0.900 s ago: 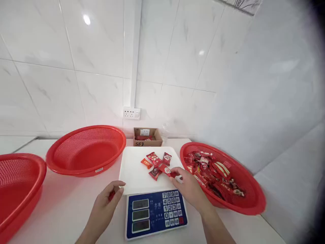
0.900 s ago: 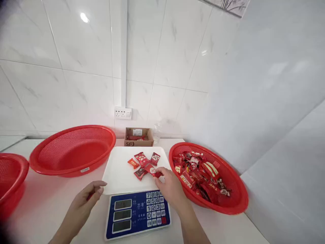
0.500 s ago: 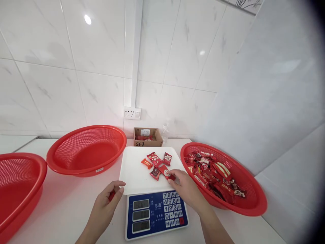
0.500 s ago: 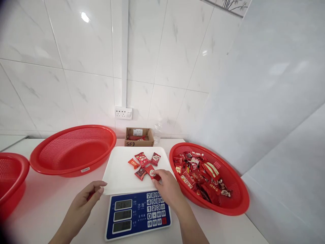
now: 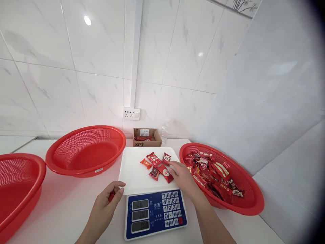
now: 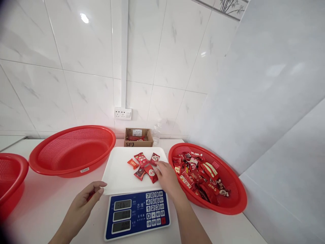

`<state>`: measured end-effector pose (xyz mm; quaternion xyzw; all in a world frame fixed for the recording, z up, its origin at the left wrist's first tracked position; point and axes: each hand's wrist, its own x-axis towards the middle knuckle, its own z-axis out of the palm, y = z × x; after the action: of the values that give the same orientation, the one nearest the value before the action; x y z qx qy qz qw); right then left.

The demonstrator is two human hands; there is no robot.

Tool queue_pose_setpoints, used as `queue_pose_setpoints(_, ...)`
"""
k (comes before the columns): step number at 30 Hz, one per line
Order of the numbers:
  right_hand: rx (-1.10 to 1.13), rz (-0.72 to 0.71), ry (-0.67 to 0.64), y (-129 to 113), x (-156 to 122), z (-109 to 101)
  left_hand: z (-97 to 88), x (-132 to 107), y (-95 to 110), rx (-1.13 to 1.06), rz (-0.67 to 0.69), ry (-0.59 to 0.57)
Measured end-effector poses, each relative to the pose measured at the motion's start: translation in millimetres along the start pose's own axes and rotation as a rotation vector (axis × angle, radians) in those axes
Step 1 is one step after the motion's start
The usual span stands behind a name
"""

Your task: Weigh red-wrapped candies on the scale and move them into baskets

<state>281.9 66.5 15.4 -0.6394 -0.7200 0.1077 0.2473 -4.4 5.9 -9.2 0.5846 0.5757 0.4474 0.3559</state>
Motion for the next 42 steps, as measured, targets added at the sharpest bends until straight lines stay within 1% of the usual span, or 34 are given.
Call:
queue_pose_setpoints(3,-0.064,0.01,-0.028,1,11,3,0.0,0,0,-0.002,0.007,0.004)
queue_pose_setpoints(7,-0.073,0.02,-0.047,-3,16,6,-0.7,0,1,0.002,0.014,0.009)
queue_pose_setpoints(20,-0.057,-0.012,-0.082,-19,11,2,-0.3,0,1,0.01,0.011,-0.011)
queue_pose_setpoints(28,-0.005,-0.012,-0.083,-19,9,2,-0.6,0,2,0.002,0.025,-0.005)
queue_pose_setpoints(31,0.047,-0.024,-0.044,-19,6,0,-0.2,0,4,-0.006,0.021,0.001)
queue_pose_setpoints(34,0.197,-0.028,0.046,-27,-8,-2,0.3,-4,9,-0.023,0.015,0.027)
queue_pose_setpoints(36,0.408,-0.002,0.048,-39,-27,0,1.8,-9,13,-0.017,0.041,0.072)
queue_pose_setpoints(37,0.555,0.013,-0.003,-46,-38,2,3.3,-13,14,-0.002,0.075,0.095)
queue_pose_setpoints(38,0.728,0.03,-0.096,-55,-51,5,5.6,-17,15,0.022,0.129,0.102)
queue_pose_setpoints(39,0.916,0.046,-0.214,-63,-64,8,9.0,-22,16,0.055,0.211,0.091)
queue_pose_setpoints(40,1.086,0.071,-0.324,-70,-75,12,13.4,-26,17,0.094,0.326,0.056)
queue_pose_setpoints(41,1.223,0.085,-0.447,-76,-86,15,18.9,-29,17,0.138,0.469,-0.004)
queue_pose_setpoints(42,1.303,0.085,-0.551,-80,-94,19,25.5,-32,17,0.189,0.62,-0.072)
